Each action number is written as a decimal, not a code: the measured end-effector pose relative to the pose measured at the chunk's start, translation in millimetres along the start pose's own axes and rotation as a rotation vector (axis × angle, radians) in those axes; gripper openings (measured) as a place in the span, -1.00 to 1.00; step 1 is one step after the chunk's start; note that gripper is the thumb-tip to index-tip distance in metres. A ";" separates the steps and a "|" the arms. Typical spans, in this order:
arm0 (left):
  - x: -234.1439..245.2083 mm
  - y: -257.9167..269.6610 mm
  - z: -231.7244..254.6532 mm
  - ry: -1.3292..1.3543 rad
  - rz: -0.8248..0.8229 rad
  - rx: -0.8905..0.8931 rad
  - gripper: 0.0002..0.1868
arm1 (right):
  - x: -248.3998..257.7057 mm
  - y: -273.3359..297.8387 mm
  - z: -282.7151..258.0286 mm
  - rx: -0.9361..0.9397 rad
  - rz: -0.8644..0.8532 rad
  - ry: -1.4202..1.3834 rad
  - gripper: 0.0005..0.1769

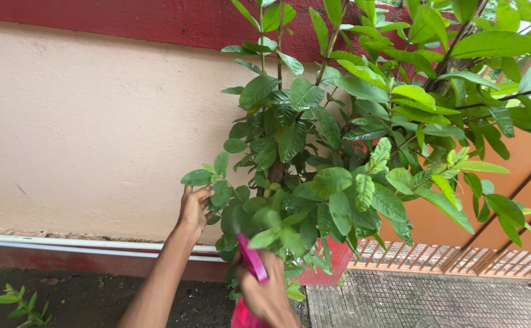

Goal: The person holds a spray bottle and sprays water onto the leaves of several plants in an outdoor garden area while using their other hand to move the leaves.

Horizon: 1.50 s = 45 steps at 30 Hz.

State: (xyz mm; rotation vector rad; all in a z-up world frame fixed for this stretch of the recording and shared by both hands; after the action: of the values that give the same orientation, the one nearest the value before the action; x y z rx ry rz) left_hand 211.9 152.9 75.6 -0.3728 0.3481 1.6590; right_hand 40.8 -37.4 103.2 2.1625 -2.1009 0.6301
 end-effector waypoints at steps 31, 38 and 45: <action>39.7 -15.1 -49.2 0.142 -0.010 0.096 -0.56 | -9.7 7.4 45.6 0.354 0.212 0.083 -0.62; 64.2 -44.3 -147.3 0.140 0.097 0.242 -0.27 | 68.2 19.0 -7.0 0.215 0.173 0.182 -0.78; 80.5 -37.7 -274.1 -0.149 -0.053 0.590 -0.30 | 163.6 47.2 -1.6 0.238 0.182 0.006 -0.78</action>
State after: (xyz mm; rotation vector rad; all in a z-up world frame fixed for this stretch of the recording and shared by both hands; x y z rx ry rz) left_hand 251.8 109.9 -206.5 0.1806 0.6835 1.4429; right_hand -7.5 -194.7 147.4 2.0886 -2.3453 0.9471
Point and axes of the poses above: each hand's wrist, its own y-axis away from the middle knuckle, its own x-axis out of the back of the hand, z = x × y, the point moved 10 cm from there along -y, towards the middle knuckle, and after that the axes turned 1 degree about -y, right-handed, at the moved point
